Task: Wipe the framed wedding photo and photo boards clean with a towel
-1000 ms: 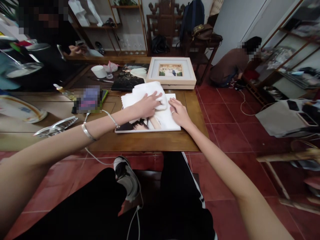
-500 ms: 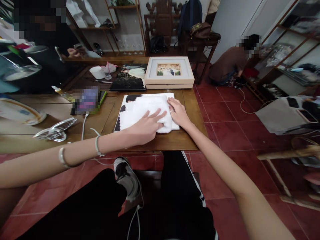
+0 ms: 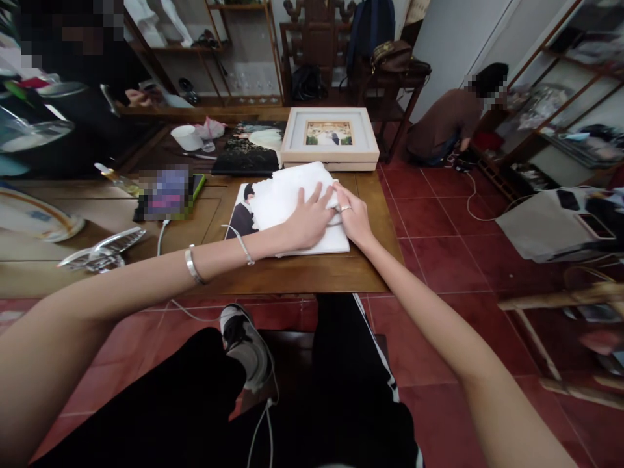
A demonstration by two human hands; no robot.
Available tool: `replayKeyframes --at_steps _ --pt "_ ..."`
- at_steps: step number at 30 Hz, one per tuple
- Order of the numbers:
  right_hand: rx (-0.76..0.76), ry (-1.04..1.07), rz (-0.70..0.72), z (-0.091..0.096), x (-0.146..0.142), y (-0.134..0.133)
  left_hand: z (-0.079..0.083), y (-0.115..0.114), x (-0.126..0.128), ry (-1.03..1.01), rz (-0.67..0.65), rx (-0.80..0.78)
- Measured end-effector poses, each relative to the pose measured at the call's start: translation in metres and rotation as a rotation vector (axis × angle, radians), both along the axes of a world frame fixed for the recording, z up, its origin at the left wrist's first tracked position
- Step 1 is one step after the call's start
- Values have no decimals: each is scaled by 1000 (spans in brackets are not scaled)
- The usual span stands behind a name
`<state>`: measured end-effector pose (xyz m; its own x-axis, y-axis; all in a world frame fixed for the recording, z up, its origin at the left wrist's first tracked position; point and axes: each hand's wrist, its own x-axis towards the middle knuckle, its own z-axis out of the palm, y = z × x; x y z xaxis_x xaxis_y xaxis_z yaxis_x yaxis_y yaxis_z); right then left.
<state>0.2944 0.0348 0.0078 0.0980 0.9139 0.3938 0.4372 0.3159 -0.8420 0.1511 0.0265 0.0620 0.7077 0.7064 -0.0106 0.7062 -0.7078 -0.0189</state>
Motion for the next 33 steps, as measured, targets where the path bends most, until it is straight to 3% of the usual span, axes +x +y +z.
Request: replayKeyframes --at_steps 6,11,14,17,20,23,28,30,33 --pt "-20 -12 31 -4 2 2 8 -53 -18 66 -92 -16" --pt "-17 -201 19 -5 0 3 13 -83 -50 37 -231 -8" --pt "-14 -291 34 -5 -1 2 15 -61 -62 6 -193 -65" --pt "-13 -338 62 -5 -1 1 15 -10 -65 -100 -129 -67" --pt "-9 -355 65 -4 -1 1 16 47 -54 -258 -146 -91" --pt "-6 -373 55 -3 -1 0 19 84 -31 -377 -212 -130" --pt "9 -376 70 -2 -1 0 24 95 -8 -265 -277 -126" --pt "10 -367 88 -2 0 1 24 90 -18 -224 -266 -106" --pt "-4 -341 95 -4 0 1 21 78 -56 -158 -215 -97"
